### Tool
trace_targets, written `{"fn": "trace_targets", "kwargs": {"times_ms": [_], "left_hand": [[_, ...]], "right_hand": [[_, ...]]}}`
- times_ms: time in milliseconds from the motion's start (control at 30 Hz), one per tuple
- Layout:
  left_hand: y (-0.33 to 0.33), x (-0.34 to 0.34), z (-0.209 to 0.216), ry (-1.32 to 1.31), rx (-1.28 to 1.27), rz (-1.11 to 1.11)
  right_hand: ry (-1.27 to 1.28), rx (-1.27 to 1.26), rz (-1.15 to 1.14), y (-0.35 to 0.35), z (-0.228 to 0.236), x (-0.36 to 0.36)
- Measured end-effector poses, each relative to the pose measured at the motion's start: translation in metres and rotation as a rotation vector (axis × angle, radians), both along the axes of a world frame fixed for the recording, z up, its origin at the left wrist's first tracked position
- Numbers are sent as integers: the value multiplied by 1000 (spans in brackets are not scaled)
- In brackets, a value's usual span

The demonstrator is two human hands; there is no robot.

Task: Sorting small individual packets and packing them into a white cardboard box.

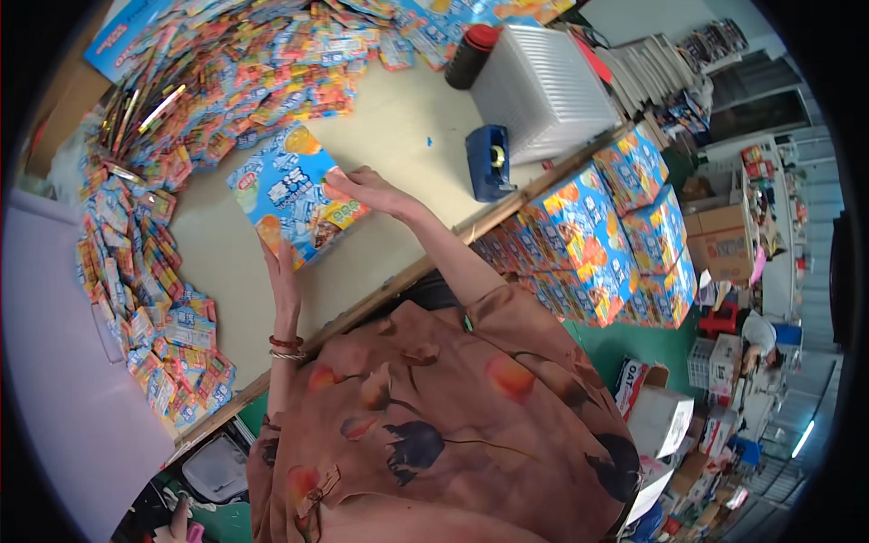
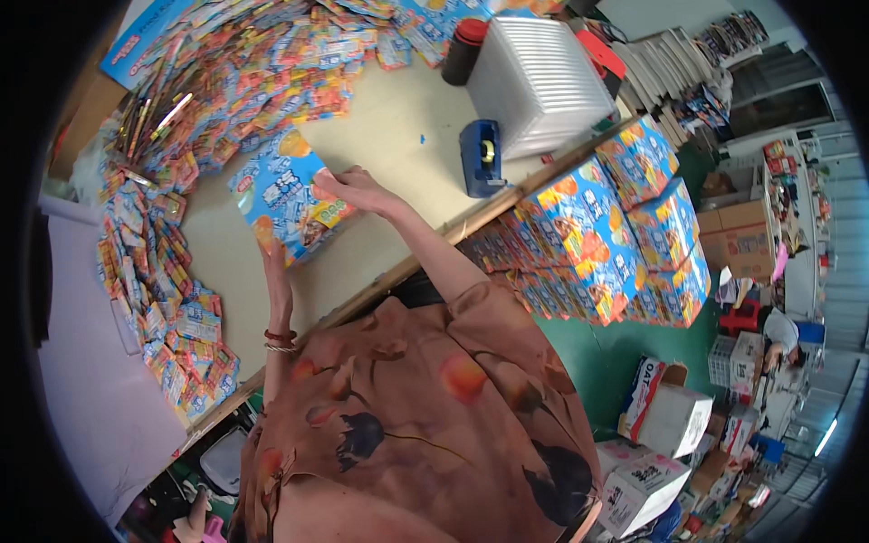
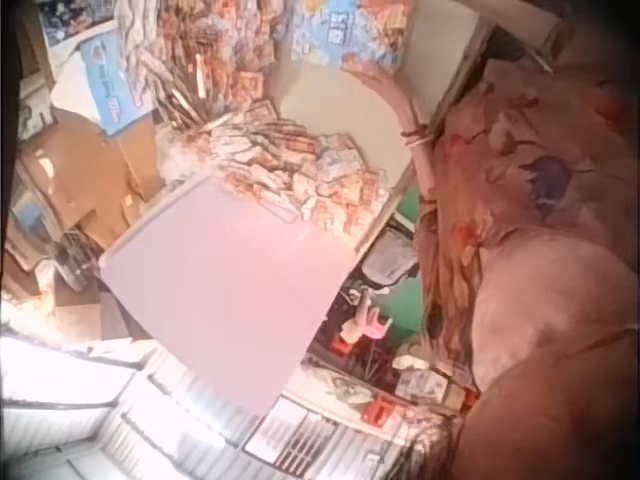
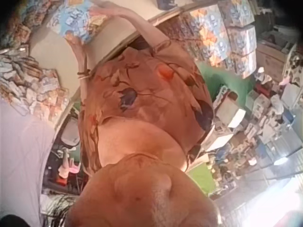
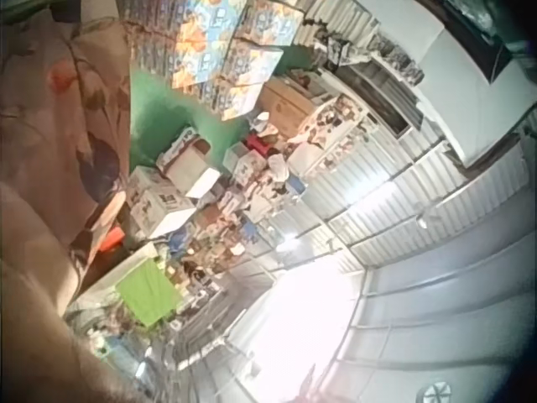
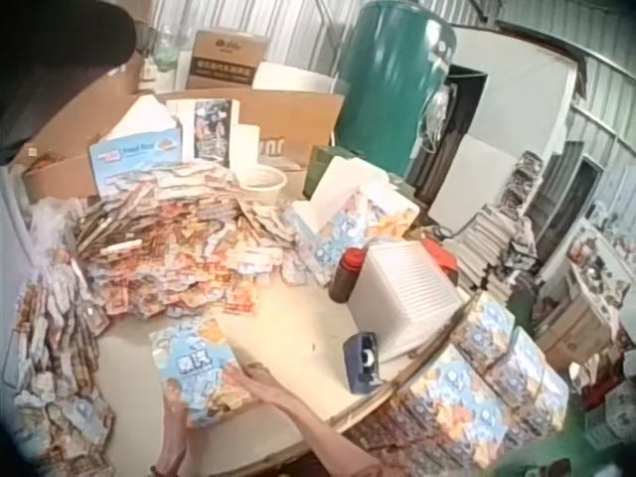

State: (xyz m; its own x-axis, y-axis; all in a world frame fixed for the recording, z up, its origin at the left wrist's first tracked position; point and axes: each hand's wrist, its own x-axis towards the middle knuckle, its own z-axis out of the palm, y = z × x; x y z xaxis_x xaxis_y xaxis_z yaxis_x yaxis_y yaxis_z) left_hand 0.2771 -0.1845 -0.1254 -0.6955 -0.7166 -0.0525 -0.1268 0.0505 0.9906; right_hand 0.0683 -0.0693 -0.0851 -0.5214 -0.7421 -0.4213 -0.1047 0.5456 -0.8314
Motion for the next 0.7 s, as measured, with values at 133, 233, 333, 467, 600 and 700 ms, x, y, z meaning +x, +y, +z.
{"fn": "trace_targets", "kwargs": {"times_ms": [133, 233, 333, 467, 600, 700], "left_hand": [[11, 10, 24, -1, 19, -78], [27, 18, 38, 51, -197, -102], [46, 17, 80, 119, -288, -204], [62, 21, 117, 199, -355, -488], [62, 28, 168, 439, -714, -545], [29, 20, 172, 457, -697, -644]], "right_hand": [[-128, -199, -5, 26, 14, 24], [-391, -351, -55, 52, 13, 39], [-563, -582, -303, 80, 11, 70], [-675, -873, -474, 126, 17, 92], [-486, -980, -824, 206, 18, 114], [-260, -1103, -979, 341, -11, 120]]}}
